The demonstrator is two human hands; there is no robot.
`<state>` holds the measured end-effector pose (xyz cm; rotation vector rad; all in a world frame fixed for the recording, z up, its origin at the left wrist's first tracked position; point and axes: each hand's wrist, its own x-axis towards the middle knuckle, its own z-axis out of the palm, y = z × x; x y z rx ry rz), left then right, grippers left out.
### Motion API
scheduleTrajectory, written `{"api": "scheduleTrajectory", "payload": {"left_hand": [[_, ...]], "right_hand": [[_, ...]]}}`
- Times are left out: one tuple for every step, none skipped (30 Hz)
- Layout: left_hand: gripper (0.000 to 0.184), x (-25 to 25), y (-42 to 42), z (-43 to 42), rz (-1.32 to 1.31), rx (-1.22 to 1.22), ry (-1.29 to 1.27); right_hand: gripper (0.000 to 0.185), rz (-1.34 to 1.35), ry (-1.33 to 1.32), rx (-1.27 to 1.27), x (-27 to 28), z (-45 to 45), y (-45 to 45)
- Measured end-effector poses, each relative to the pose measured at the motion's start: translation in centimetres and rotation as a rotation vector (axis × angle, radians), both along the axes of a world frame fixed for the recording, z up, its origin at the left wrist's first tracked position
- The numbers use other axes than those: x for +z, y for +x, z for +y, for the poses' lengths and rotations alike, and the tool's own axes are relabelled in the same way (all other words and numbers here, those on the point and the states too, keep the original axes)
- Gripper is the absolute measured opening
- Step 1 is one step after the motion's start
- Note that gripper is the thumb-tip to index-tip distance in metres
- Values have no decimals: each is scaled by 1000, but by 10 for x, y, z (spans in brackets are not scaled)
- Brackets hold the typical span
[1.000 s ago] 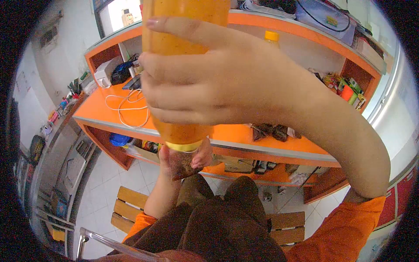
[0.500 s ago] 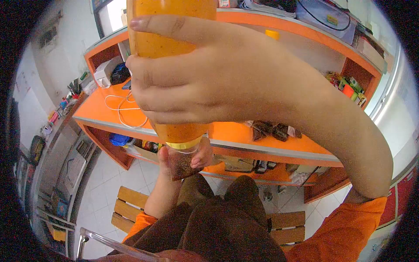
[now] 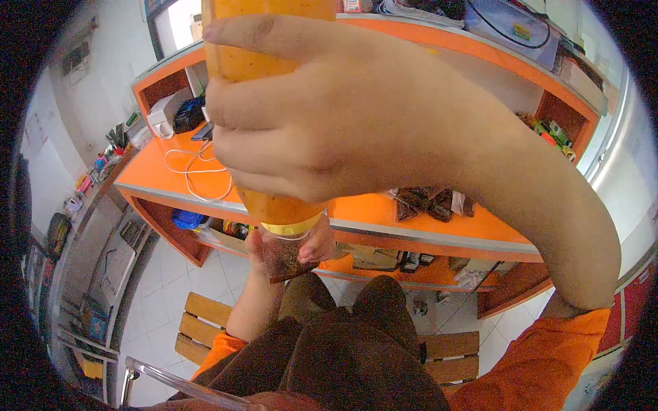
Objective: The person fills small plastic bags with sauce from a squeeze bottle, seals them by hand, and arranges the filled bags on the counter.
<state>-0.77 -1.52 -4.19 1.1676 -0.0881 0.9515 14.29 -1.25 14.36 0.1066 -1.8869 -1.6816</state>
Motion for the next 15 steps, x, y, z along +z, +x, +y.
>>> {"api": "scheduleTrajectory", "payload": {"left_hand": [[90,2,0,-1,3,13,-4],[91,4,0,-2,5,25,-7],[91,3,0,-1,-3,14,2],[91,0,0,2,-11,2,13],[92,-1,0,3,-20,-10,23],[92,1,0,4,-12,-9,28],[92,-10,-5,4,1,-12,41],[92,-9,-5,3,10,-12,47],[92,-8,-5,2,13,-10,46],[93,-8,-5,1,16,-7,48],[93,-7,-5,0,19,-4,48],[93,-7,-5,0,9,-8,42],[94,-6,-5,-1,-1,-11,35],[94,-4,-4,-1,-11,-14,26],[94,-4,-4,0,-8,-25,32]], "right_hand": [[17,2,0,0,0,0,0],[16,2,4,0,0,0,0],[16,3,6,0,0,1,0],[16,3,8,-2,1,0,-1],[16,1,7,0,1,0,-1],[16,0,7,-1,1,-2,-1],[16,5,10,-2,-8,-3,-3],[16,3,13,-3,-8,-3,-3],[16,2,13,-4,-9,-3,-3],[16,2,14,-6,-10,-3,-3],[16,1,11,-9,-10,-2,-2],[16,2,11,-10,-10,-3,-3],[16,1,11,-9,-9,-3,-2],[16,0,10,-12,-8,-2,-2],[16,1,15,-12,-7,-3,-1]]}}
